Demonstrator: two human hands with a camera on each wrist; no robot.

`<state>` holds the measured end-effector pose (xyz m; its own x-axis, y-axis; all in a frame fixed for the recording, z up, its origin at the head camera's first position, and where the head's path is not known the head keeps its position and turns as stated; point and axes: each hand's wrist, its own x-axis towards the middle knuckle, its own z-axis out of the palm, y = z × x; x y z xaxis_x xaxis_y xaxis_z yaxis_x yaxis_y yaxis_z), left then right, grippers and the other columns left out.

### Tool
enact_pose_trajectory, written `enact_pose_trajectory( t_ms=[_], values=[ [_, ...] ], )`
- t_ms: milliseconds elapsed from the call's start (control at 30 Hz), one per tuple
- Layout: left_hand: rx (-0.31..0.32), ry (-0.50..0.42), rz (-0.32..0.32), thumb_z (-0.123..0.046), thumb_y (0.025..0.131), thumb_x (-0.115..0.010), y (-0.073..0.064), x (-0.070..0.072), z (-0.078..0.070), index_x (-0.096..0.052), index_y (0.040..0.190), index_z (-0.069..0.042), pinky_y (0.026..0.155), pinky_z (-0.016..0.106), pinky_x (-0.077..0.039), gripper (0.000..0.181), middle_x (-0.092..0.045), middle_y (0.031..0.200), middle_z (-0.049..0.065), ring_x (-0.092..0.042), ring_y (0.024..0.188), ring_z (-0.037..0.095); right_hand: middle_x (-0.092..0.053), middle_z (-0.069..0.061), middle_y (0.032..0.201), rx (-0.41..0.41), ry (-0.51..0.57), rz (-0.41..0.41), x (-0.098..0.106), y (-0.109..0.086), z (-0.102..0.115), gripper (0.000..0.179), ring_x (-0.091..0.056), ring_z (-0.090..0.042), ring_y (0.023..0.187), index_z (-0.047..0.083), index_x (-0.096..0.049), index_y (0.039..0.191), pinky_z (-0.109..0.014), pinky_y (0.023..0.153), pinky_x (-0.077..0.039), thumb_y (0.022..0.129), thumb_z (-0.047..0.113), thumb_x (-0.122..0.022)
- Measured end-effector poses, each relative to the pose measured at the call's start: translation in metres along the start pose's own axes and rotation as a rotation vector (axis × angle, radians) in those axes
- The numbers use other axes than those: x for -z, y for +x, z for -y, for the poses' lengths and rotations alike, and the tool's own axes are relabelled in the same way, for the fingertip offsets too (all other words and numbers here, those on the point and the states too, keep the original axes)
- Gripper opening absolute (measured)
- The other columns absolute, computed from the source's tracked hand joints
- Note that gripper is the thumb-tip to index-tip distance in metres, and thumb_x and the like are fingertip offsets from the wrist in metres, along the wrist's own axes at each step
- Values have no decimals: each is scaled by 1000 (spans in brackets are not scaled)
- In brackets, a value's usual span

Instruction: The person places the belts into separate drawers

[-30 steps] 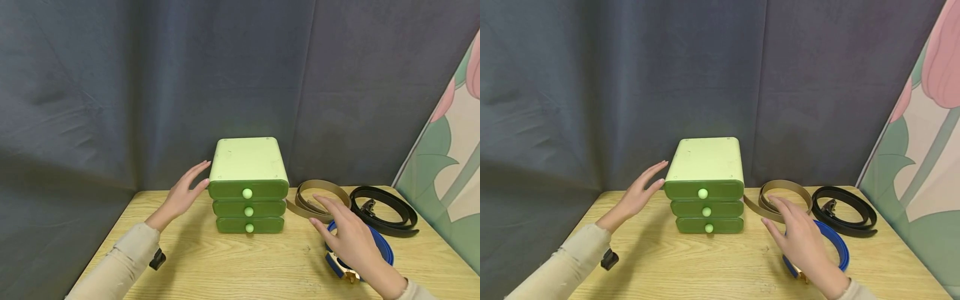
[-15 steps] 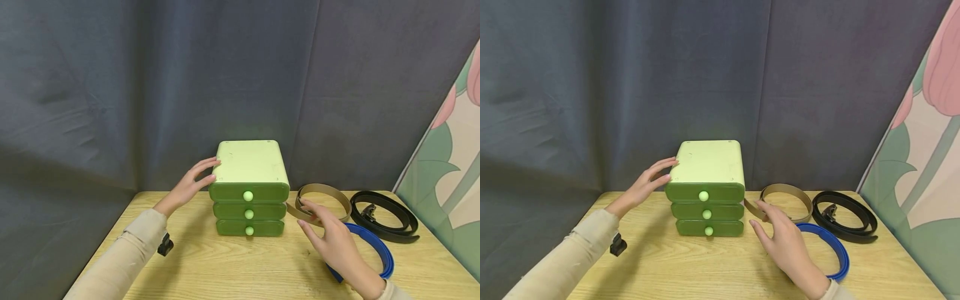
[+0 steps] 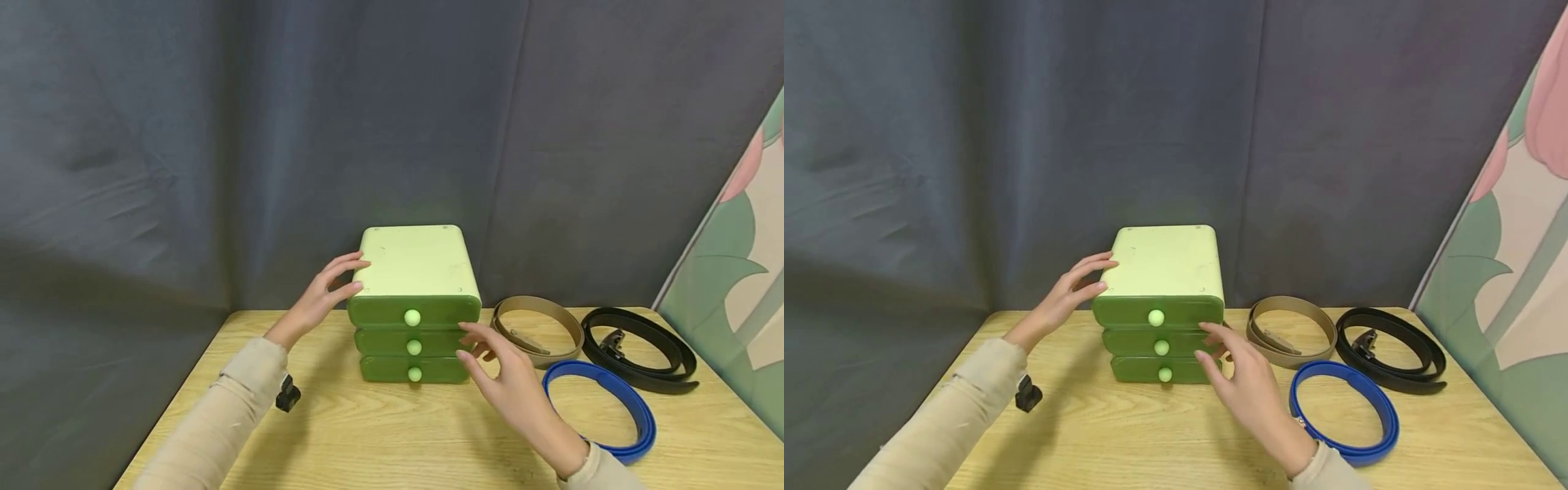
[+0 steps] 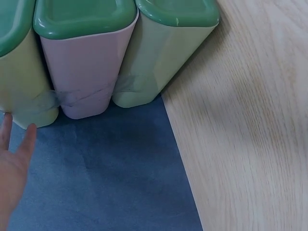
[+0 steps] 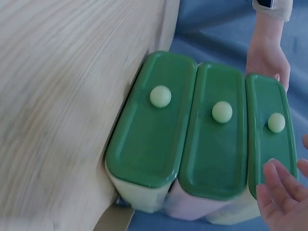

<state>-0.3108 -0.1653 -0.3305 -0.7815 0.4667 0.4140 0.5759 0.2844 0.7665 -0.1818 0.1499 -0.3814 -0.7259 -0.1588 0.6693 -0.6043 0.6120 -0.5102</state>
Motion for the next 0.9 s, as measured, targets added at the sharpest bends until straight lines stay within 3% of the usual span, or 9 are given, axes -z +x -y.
enact_pose_trajectory(
  t_ms=[200, 533, 700, 900],
  values=[
    [5, 1, -3, -19, 101, -57, 0, -3, 1, -55, 142, -11, 107, 59, -29, 42, -33, 157, 3, -24, 146, 23, -69, -3, 102, -18, 93, -5, -15, 6, 6, 41, -63, -8, 84, 7, -62, 128, -30, 71, -54, 89, 4, -74],
    [35, -25, -6, -11, 100, -55, 1, 1, 2, -52, 143, -4, 107, 62, -28, 43, -31, 158, 9, -23, 146, 28, -68, -5, 97, 7, 228, -44, -40, 21, 10, 37, -65, -12, 81, 4, -65, 123, -27, 71, -55, 87, 0, -74],
    [66, -15, 19, -10, 100, -56, -1, 4, -19, -50, 142, 0, 107, 60, -30, 44, -30, 157, 15, -24, 145, 32, -68, -1, 94, 0, 244, -71, -53, 24, 8, 36, -66, -12, 78, 6, -66, 121, -26, 69, -56, 86, 0, -75],
    [78, -22, 34, -9, 100, -55, -6, 3, -36, -50, 142, 2, 108, 60, -29, 44, -29, 157, 17, -24, 145, 33, -71, -1, 93, 1, 311, -174, -69, 27, 5, 34, -67, -13, 76, 8, -68, 117, -26, 68, -56, 85, 0, -76]
  ],
)
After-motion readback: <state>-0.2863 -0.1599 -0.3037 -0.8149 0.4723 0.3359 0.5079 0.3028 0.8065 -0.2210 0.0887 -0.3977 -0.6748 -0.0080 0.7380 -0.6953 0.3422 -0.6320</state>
